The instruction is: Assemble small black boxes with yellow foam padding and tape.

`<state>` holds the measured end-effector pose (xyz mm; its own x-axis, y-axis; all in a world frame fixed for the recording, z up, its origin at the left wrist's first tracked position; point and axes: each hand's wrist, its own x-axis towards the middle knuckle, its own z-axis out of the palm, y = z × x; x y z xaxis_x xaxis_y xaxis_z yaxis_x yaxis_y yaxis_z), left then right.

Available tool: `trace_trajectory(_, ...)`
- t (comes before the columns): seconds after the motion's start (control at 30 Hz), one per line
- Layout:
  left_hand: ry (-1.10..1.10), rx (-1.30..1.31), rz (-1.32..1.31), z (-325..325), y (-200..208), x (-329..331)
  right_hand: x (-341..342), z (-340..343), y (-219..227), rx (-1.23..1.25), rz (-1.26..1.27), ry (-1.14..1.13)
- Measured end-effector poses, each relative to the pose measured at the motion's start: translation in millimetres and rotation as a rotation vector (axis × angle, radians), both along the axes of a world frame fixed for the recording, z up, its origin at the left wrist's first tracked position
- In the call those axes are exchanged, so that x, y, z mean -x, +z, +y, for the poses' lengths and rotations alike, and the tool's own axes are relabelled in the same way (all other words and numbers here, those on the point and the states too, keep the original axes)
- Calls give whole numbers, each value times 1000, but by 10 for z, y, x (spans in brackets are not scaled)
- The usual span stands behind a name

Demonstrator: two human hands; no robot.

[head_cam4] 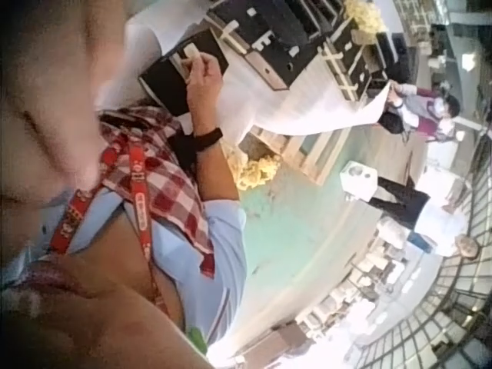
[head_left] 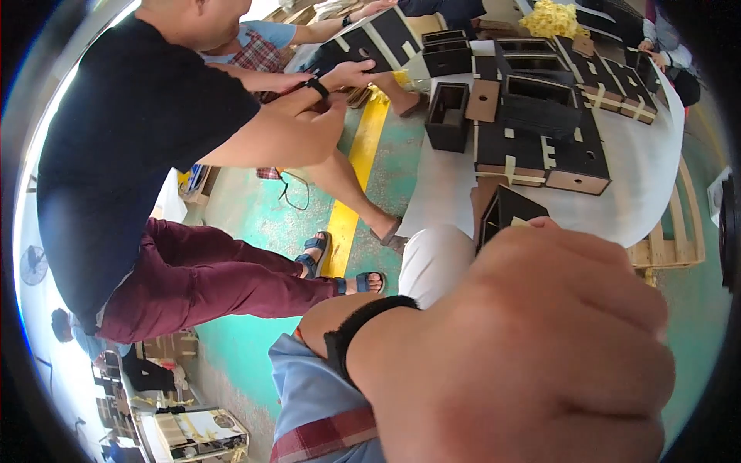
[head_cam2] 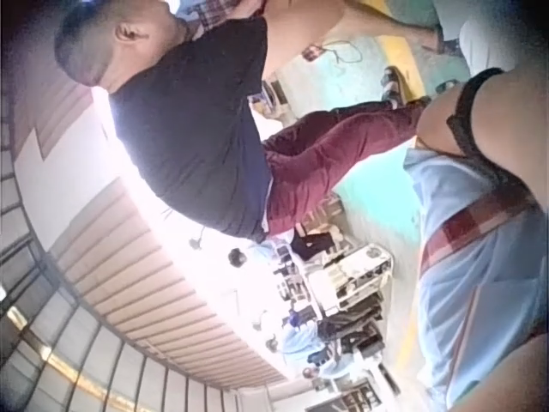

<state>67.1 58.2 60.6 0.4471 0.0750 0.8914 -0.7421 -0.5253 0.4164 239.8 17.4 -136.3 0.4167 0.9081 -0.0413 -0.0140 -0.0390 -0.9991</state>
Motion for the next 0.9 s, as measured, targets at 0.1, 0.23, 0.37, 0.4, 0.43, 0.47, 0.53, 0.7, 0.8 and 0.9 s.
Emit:
trace_trajectory(0.1,-36,44,85,12,-15,75,39,0,-121,11,1,-41)
trace_trajectory(0.23,-45,88,208,-133,-78,147,88,-67,-148,11,13,-48)
trace_trajectory(0.37,-2,133,347,-319,-242,-126,40,-224,-101,-2,12,-47)
trace_trajectory(0.4,9,149,384,-368,-284,-95,59,-270,-88,0,-46,-90)
trace_trajectory(0.43,19,156,417,-526,-278,-44,68,-305,-19,-28,-4,-70)
trace_trajectory(0.47,26,164,449,-421,-258,42,81,-325,-18,-35,0,-68)
trace_trajectory(0.53,28,178,511,-384,-196,52,87,-385,-21,-54,44,-44)
trace_trajectory(0.7,-67,256,690,-272,-246,-2,105,-434,172,-81,-166,-6)
trace_trajectory(0.8,520,566,785,195,-1024,-24,69,-470,121,-121,80,-25)
trace_trajectory(0.9,398,683,980,214,-1659,123,83,-496,139,-165,25,-22)
